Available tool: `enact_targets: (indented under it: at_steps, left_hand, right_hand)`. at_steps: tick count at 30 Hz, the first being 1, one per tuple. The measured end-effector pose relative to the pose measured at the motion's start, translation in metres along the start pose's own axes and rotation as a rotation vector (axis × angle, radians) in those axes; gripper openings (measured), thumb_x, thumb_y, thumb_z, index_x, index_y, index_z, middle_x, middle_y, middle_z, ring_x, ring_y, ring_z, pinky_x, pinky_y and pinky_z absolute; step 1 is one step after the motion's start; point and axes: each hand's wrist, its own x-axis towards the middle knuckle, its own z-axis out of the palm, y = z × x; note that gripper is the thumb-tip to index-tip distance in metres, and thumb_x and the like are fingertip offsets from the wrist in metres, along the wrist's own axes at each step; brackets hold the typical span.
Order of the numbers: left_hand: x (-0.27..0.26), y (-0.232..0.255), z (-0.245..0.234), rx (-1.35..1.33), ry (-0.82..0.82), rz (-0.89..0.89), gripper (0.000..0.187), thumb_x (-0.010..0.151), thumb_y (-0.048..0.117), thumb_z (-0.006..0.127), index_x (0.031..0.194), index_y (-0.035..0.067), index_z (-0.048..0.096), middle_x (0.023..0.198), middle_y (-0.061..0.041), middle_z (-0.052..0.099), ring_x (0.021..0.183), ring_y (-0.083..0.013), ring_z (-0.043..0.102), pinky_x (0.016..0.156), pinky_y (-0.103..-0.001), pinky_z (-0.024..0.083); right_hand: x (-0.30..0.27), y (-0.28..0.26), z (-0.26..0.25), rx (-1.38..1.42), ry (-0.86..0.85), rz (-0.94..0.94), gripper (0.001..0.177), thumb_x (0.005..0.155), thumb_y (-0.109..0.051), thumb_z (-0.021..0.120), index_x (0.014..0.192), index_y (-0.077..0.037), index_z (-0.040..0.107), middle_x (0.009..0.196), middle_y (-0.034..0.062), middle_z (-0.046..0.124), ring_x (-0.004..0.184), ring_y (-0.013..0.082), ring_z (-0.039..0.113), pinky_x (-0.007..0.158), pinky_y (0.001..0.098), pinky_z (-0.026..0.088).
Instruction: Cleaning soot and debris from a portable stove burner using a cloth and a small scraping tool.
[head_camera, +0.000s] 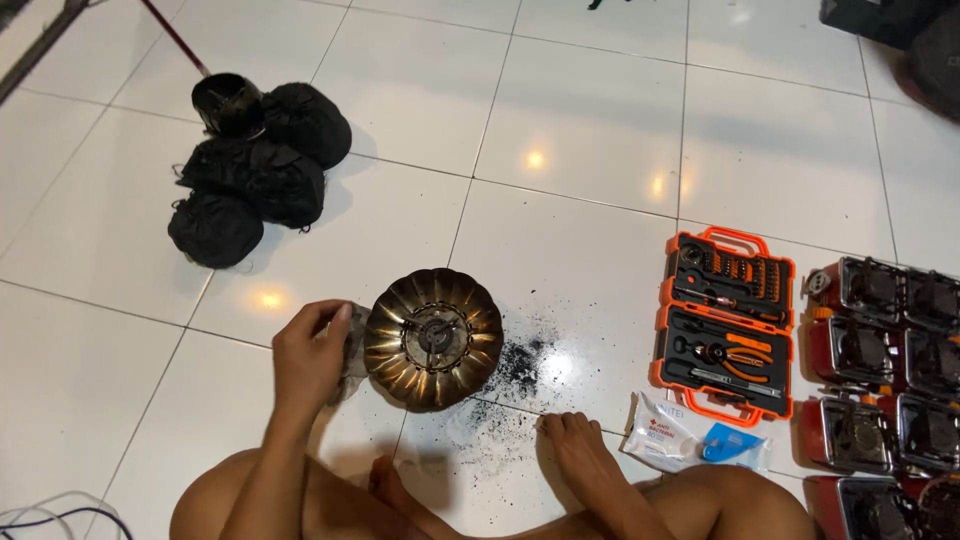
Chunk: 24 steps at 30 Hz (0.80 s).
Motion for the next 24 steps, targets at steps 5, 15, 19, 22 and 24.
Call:
enact_targets:
  at_steps: [5,15,19,22,24]
  left_hand:
    - [0.016,-0.031,0.017,0.017,-0.156,-0.214,0.037,0.099,0.031,0.058,0.124,0.005,0.069,0.116,-0.011,0.074,0.106,-0.0222,0.072,0.092,-0.036,0.059]
    - [0.040,-0.070,0.037,0.182,-0.369,-0.308,0.054,0.098,0.052,0.049,0.136,0.015,0.059,0.116,-0.009,0.075,0.103,-0.0275,0.073,0.091,-0.040,0.055]
    - [0.038,-0.069,0.039,0.455,-0.579,-0.386,0.063,0.100,0.066,0.032,0.114,0.018,0.072,0.095,-0.010,0.078,0.092,-0.0330,0.074,0.086,-0.047,0.054]
    - [0.035,-0.071,0.041,0.441,-0.518,-0.367,0.043,0.103,0.051,0.043,0.114,0.023,0.074,0.103,-0.008,0.078,0.093,-0.0348,0.073,0.085,-0.047,0.056]
    - [0.035,-0.078,0.044,0.328,-0.488,-0.325,0.038,0.101,0.042,0.047,0.119,0.019,0.071,0.105,-0.009,0.078,0.094,-0.0349,0.074,0.085,-0.047,0.056]
  right_hand:
    - [0.004,-0.008,-0.021,0.022,0.099,0.160,0.040,0.076,-0.001,0.065,0.116,-0.005,0.067,0.104,0.0160,0.070,0.089,0.0366,0.067,0.080,0.0463,0.057]
    - [0.024,-0.029,-0.084,1.349,0.768,0.742,0.026,0.112,-0.014,0.047,0.110,0.007,0.061,0.087,0.0123,0.052,0.081,0.0196,0.049,0.074,0.0331,0.044]
    - [0.051,-0.033,-0.085,1.484,0.844,0.625,0.029,0.112,-0.020,0.045,0.115,0.005,0.059,0.089,0.0111,0.052,0.082,0.0204,0.051,0.075,0.0362,0.049]
    - [0.079,-0.058,-0.101,1.359,0.810,0.567,0.024,0.110,-0.013,0.045,0.118,0.005,0.059,0.092,0.0159,0.061,0.082,0.0235,0.059,0.077,0.0386,0.056]
    - [0.095,-0.069,-0.106,1.248,0.781,0.520,0.023,0.108,-0.015,0.048,0.116,0.003,0.060,0.092,0.0152,0.065,0.082,0.0221,0.062,0.078,0.0360,0.056]
